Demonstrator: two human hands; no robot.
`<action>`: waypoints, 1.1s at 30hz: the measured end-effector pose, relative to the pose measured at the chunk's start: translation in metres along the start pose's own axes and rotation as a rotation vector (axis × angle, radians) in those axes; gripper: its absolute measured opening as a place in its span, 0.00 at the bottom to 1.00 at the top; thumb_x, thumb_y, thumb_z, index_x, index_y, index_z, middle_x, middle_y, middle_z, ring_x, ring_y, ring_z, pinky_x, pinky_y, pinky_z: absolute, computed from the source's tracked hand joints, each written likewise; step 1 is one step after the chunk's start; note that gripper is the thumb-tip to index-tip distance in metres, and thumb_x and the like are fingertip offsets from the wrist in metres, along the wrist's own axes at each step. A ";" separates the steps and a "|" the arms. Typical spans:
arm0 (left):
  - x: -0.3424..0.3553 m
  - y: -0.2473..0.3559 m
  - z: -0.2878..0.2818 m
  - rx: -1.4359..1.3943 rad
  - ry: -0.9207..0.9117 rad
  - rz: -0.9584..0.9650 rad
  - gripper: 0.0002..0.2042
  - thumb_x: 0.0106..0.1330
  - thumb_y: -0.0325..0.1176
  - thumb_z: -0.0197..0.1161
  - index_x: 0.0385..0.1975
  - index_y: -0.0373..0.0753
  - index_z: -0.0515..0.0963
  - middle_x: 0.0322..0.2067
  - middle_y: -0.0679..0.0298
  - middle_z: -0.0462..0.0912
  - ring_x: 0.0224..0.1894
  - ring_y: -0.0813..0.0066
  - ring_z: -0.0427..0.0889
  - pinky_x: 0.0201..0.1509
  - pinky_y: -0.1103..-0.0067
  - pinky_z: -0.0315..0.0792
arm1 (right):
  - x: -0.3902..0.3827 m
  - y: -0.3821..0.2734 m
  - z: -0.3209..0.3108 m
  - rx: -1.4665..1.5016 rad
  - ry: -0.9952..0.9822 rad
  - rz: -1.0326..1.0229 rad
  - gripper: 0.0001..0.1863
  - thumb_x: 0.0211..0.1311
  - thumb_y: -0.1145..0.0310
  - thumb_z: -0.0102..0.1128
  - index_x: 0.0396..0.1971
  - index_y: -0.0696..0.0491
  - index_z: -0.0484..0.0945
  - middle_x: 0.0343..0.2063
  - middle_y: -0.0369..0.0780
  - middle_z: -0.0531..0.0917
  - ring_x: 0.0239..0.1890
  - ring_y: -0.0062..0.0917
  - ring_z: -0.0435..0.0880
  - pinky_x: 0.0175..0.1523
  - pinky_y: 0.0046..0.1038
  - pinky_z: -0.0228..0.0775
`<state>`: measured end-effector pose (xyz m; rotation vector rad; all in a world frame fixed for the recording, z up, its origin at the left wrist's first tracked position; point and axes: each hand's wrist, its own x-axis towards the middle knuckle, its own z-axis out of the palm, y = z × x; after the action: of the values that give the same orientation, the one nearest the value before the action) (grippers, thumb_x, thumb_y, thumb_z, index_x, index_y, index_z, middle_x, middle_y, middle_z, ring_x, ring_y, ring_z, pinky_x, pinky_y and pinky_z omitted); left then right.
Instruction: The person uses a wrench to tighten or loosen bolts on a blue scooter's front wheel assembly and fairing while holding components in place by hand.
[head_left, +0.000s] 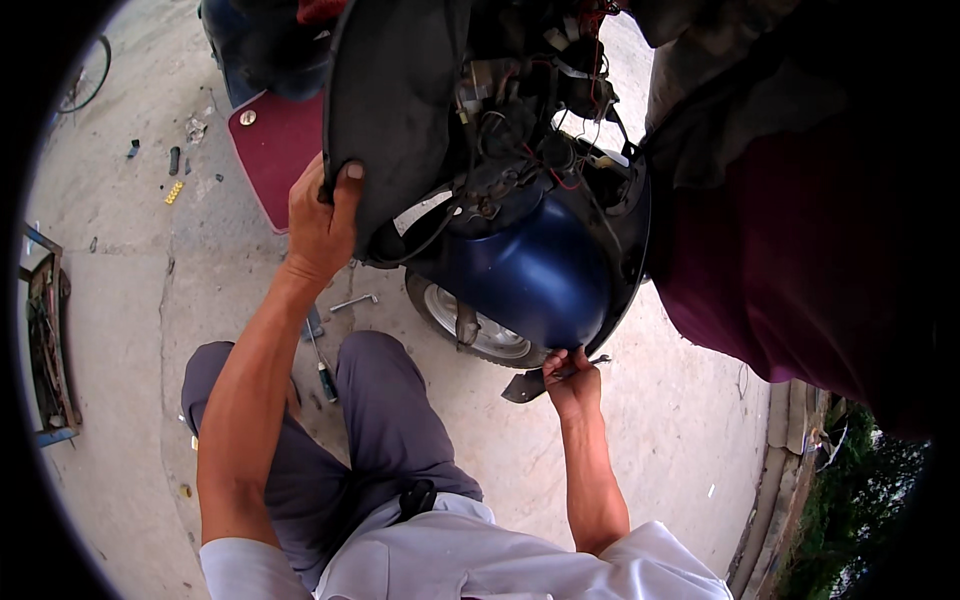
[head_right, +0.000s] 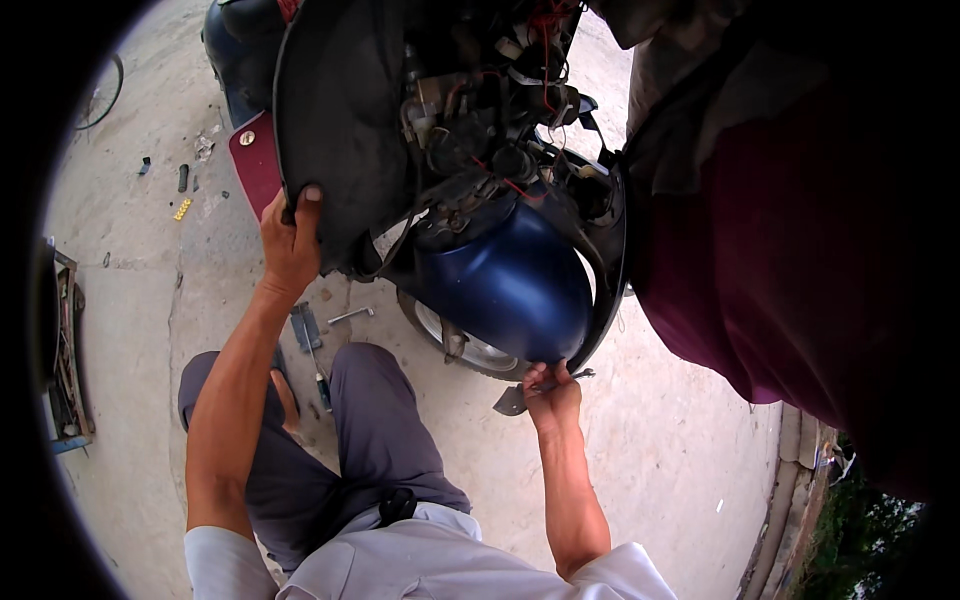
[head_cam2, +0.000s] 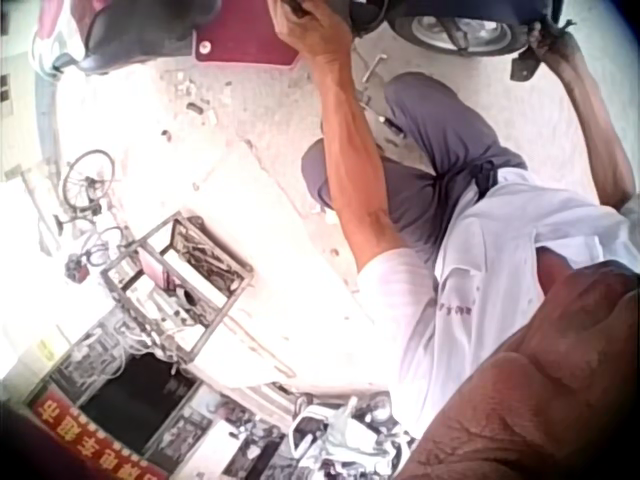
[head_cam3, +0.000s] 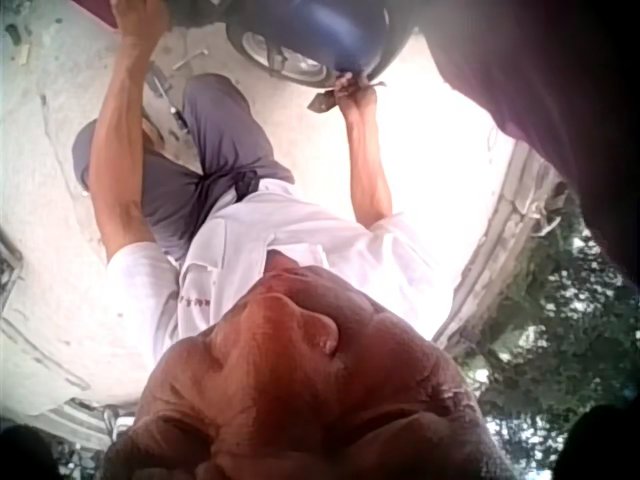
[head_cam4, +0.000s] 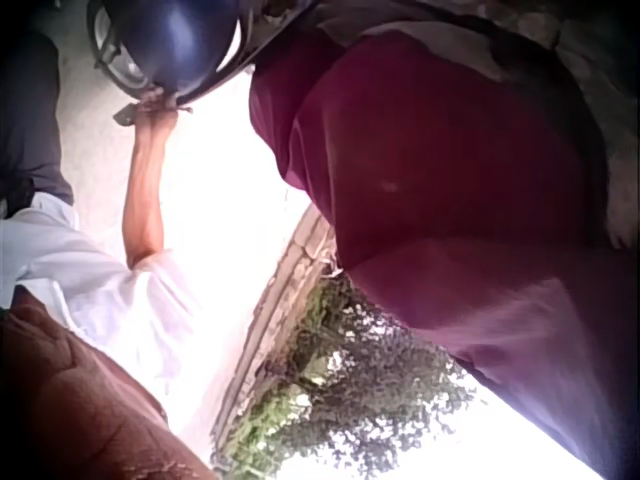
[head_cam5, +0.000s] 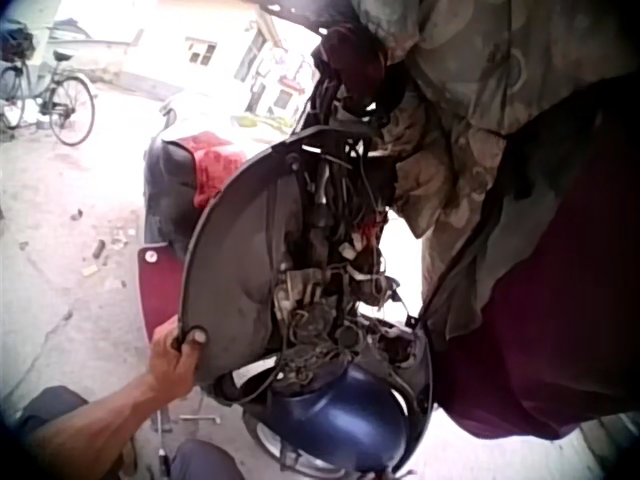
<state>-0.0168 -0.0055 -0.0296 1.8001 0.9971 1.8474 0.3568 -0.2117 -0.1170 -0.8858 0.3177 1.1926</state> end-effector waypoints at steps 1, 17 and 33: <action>0.000 -0.002 0.000 0.033 0.001 0.030 0.15 0.79 0.39 0.55 0.35 0.32 0.76 0.22 0.64 0.71 0.27 0.77 0.68 0.33 0.74 0.65 | 0.001 0.001 -0.002 0.001 0.002 0.000 0.15 0.82 0.62 0.45 0.44 0.56 0.78 0.36 0.40 0.84 0.35 0.30 0.82 0.43 0.32 0.76; -0.003 0.000 0.003 0.020 0.021 -0.011 0.17 0.80 0.41 0.54 0.38 0.32 0.78 0.24 0.64 0.75 0.28 0.77 0.69 0.34 0.74 0.66 | -0.094 0.002 0.077 -1.289 -0.451 -0.444 0.21 0.83 0.54 0.49 0.54 0.56 0.81 0.24 0.29 0.69 0.21 0.11 0.61 0.26 0.16 0.51; 0.000 0.007 0.007 -0.002 0.035 -0.019 0.15 0.79 0.38 0.55 0.35 0.30 0.75 0.27 0.58 0.73 0.29 0.67 0.71 0.37 0.72 0.69 | -0.030 0.015 0.238 -2.190 -0.728 -1.436 0.10 0.67 0.67 0.66 0.46 0.47 0.86 0.41 0.43 0.87 0.41 0.42 0.88 0.44 0.42 0.78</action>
<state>-0.0087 -0.0088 -0.0245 1.7570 1.0205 1.8739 0.2789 -0.0548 0.0471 -1.6878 -2.2736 -0.1217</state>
